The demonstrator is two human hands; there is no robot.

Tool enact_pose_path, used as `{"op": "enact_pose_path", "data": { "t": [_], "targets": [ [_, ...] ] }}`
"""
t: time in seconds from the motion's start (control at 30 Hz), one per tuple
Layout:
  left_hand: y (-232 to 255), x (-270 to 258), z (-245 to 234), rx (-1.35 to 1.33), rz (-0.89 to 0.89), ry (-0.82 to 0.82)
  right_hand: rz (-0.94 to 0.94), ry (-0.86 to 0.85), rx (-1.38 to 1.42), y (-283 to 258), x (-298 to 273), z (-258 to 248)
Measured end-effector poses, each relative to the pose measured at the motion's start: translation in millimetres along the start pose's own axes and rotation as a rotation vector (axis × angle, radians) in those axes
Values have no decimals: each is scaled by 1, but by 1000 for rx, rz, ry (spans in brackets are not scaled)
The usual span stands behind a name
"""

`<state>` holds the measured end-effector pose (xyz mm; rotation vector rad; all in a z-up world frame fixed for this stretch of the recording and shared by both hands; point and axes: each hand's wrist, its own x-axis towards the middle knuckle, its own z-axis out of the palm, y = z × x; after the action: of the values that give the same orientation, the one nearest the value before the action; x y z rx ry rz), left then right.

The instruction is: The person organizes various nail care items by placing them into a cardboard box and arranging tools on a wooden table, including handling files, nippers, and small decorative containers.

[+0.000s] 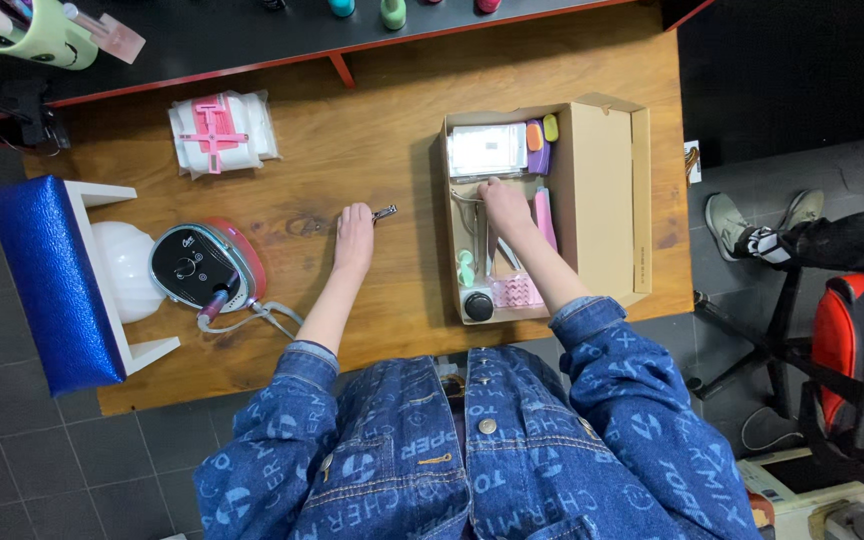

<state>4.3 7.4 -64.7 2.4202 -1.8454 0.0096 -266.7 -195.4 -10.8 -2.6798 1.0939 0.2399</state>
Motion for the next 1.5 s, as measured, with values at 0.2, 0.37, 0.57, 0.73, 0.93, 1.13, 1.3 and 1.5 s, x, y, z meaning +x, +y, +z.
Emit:
{"op": "enact_pose_path", "data": {
  "t": [0.2,0.37,0.57,0.73,0.93,1.13,1.3,1.5],
  "targets": [
    [4,4,-10,21,15,-1,21,-35,66,6,1,5],
    [3,8,-6,97,41,45,64,-34,191,8,-3,4],
    [7,8,-22,235,163,130,163,-8,295,-20,-29,-68],
    [1,5,-12,262,199,165,194,51,325,-24,-48,-85],
    [22,7,-109,-764,-268,-170,168,140,550,-35,-63,-105],
    [50,12,-146,-873,-272,-14,4,230,767,-70,-68,-146],
    [72,13,-163,-1114,-265,1,-200,191,839,-92,-74,-162],
    [96,17,-199,-1494,-373,-83,-170,179,691,-99,-90,-151]
  ]
}}
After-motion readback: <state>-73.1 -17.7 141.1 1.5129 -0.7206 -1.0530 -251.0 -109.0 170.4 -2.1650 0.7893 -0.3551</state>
